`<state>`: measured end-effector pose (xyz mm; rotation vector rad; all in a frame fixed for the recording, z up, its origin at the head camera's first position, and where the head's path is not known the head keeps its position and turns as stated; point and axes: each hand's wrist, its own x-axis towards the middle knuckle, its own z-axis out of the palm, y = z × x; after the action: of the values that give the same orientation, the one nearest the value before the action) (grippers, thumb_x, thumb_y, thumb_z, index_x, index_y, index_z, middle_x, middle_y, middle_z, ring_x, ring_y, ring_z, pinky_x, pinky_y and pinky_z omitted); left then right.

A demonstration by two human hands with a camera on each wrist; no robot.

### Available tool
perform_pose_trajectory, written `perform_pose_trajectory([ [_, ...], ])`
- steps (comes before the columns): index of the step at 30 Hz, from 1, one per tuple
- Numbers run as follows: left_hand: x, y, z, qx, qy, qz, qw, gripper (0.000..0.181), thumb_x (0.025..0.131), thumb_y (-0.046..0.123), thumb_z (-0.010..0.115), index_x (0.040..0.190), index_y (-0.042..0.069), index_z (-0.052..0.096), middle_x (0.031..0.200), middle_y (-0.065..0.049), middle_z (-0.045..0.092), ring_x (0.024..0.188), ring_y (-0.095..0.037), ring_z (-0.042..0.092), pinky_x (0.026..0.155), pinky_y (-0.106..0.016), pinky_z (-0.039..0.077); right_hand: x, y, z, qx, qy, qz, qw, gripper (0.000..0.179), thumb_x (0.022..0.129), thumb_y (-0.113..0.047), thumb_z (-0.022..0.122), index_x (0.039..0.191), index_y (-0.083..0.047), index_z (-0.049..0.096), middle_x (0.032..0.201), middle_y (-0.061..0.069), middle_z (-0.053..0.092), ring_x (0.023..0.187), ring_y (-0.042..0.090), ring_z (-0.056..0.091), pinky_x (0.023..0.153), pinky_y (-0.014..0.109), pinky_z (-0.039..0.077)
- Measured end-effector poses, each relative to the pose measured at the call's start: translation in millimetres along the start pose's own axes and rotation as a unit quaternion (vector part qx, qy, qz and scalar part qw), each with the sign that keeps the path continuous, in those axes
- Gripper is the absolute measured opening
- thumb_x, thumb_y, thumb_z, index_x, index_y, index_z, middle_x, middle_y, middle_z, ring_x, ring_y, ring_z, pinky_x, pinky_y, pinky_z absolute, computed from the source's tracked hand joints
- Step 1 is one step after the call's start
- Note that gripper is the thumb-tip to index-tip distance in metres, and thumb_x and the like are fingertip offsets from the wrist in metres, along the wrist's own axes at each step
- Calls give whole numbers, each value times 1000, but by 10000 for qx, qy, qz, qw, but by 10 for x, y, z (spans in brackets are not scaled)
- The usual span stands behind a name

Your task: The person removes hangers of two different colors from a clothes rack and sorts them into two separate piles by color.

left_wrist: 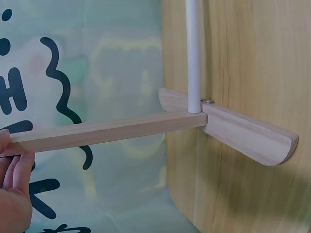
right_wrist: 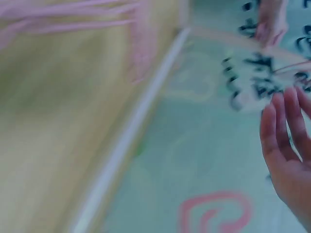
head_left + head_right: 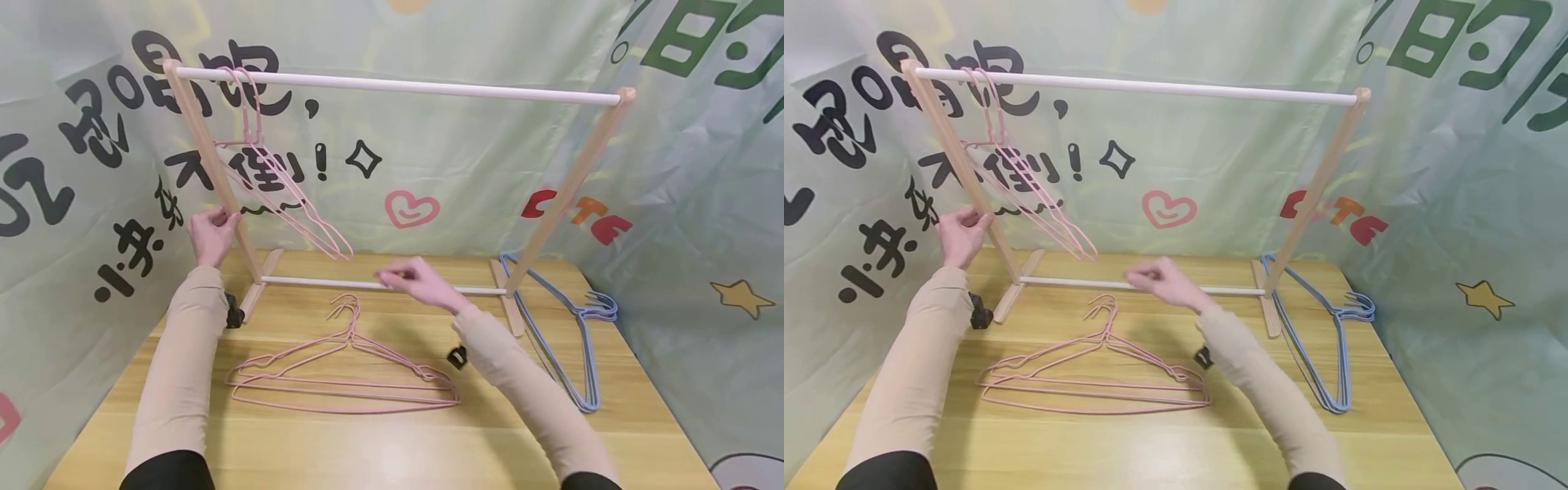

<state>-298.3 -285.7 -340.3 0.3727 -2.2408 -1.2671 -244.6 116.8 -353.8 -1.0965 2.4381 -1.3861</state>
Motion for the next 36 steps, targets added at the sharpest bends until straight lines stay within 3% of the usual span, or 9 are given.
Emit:
perform_pose_trajectory([
  [4, -9, -9, 0, 75, -50, -56, 9999, 35, 95, 21, 68, 127, 6, 69, 122, -20, 70, 85, 6, 66, 93, -24, 56, 476, -343, 87, 872, 466, 28, 9951, 34, 105, -11, 48, 131, 8, 60, 115, 28, 69, 89, 3, 62, 94, 36, 55],
  [7, -15, -1, -1, 123, -49, -60, 9999, 35, 95, 22, 67, 126, 7, 69, 122, -19, 70, 88, 2, 68, 96, -26, 55, 724, -524, 146, 1686, 666, 135, 9833, 36, 107, -11, 44, 132, 11, 59, 113, 29, 69, 87, 4, 63, 97, 38, 54],
  [13, -30, 12, -1, 122, -56, -27, 9999, 35, 96, 22, 67, 127, 6, 69, 122, -19, 70, 109, -20, 73, 101, -33, 54, 969, -720, 245, 2478, 737, 409, 9651, 36, 105, -11, 49, 128, 14, 60, 81, -11, 71, 76, 4, 60, 81, 20, 49],
  [18, -36, 16, -2, 96, -96, -33, 9999, 35, 96, 20, 67, 128, 6, 67, 123, -19, 70, 112, -25, 72, 99, -34, 55, 1050, -776, 290, 2623, 721, 497, 9610, 34, 103, -8, 53, 126, 15, 60, 80, -12, 70, 74, 4, 57, 78, 20, 48],
  [22, -25, 30, -14, 33, -184, -80, 9998, 37, 96, 21, 66, 130, 6, 66, 124, -19, 69, 116, -27, 70, 104, -33, 52, 1049, -792, 273, 2755, 760, 433, 9573, 30, 100, -2, 56, 123, 15, 62, 101, 12, 78, 74, 4, 59, 76, 21, 49],
  [24, -22, 39, -24, -27, -224, -92, 9997, 37, 97, 21, 66, 130, 5, 65, 124, -19, 69, 121, -28, 67, 110, -32, 47, 1036, -790, 252, 2846, 790, 383, 9546, 29, 98, 1, 57, 122, 17, 62, 104, 16, 78, 71, 4, 59, 75, 21, 49],
  [27, -22, 46, -35, -80, -240, -78, 9996, 37, 97, 21, 66, 130, 4, 65, 125, -20, 67, 125, -31, 65, 117, -32, 39, 1014, -760, 216, 2915, 792, 341, 9527, 28, 98, 3, 56, 121, 19, 61, 90, 7, 79, 69, 5, 56, 72, 21, 47],
  [31, -19, 43, -38, -37, -229, -84, 9997, 37, 97, 21, 66, 129, 5, 66, 125, -20, 67, 122, -31, 66, 116, -32, 40, 976, -706, 183, 2876, 797, 415, 9535, 29, 98, 4, 56, 120, 21, 60, 71, -11, 70, 67, 7, 53, 69, 19, 44],
  [36, -14, 40, -41, 33, -214, -110, 9997, 37, 97, 23, 65, 130, 6, 66, 123, -19, 69, 120, -29, 67, 111, -33, 46, 941, -649, 173, 2859, 882, 514, 9528, 31, 96, 5, 59, 121, 23, 58, 70, -13, 71, 66, 5, 54, 67, 18, 44],
])
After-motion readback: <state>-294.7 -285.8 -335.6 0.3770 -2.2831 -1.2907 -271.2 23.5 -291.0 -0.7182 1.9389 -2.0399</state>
